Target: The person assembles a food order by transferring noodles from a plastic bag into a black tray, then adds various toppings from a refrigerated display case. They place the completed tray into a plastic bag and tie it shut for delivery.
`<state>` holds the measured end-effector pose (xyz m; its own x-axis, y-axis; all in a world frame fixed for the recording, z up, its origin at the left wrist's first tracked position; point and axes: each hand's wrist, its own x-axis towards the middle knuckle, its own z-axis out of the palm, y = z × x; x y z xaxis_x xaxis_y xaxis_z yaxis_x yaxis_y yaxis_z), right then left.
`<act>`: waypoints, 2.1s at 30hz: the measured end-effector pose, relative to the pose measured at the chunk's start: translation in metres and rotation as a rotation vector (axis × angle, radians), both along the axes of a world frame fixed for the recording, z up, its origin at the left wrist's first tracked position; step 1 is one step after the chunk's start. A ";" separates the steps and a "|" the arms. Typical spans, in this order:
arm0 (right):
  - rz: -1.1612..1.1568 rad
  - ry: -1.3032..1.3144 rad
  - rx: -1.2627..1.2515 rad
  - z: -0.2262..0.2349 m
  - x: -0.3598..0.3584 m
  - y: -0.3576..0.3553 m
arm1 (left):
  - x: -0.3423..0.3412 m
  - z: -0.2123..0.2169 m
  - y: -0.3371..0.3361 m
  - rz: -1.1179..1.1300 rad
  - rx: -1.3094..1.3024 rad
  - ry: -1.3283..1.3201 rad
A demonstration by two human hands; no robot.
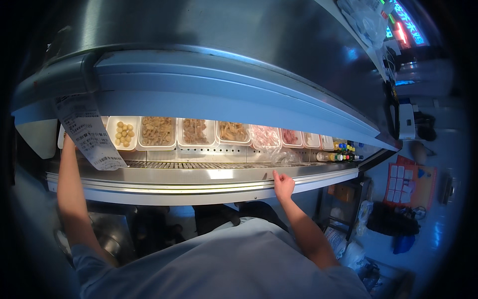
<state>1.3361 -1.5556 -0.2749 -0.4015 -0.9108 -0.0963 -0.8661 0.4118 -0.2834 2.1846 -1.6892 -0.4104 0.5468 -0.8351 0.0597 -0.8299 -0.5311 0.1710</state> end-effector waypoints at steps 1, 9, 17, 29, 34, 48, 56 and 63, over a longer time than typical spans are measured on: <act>0.035 -0.010 -0.006 -0.004 0.001 -0.006 | 0.015 -0.003 0.007 -0.002 -0.024 -0.018; -0.482 -0.597 -0.007 -0.016 -0.035 -0.093 | -0.146 0.055 0.046 -0.115 -0.338 0.257; -0.722 -0.848 0.218 -0.068 -0.049 -0.148 | -0.393 0.151 0.090 -0.360 -0.354 0.650; -0.310 -2.012 0.025 0.050 0.008 -0.093 | -0.678 0.235 0.071 -0.786 -0.436 0.586; -0.317 -2.074 -0.076 0.070 -0.010 -0.091 | -0.741 0.213 0.046 -0.673 -0.478 0.487; 0.055 -2.446 0.320 0.032 -0.055 -0.126 | -0.780 0.210 0.062 -0.484 -0.612 0.457; 0.111 -2.459 0.477 0.015 -0.018 -0.142 | -0.780 0.222 0.085 -0.503 -0.653 0.416; 0.330 -2.557 0.511 0.030 0.006 -0.138 | -0.770 0.217 0.090 -0.500 -0.669 0.454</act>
<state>1.3418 -1.6940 -0.2450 0.7415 -0.6710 -0.0078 0.6447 0.7155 -0.2691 1.4144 -1.5995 -0.1929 0.2233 -0.8484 0.4800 -0.7143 0.1926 0.6728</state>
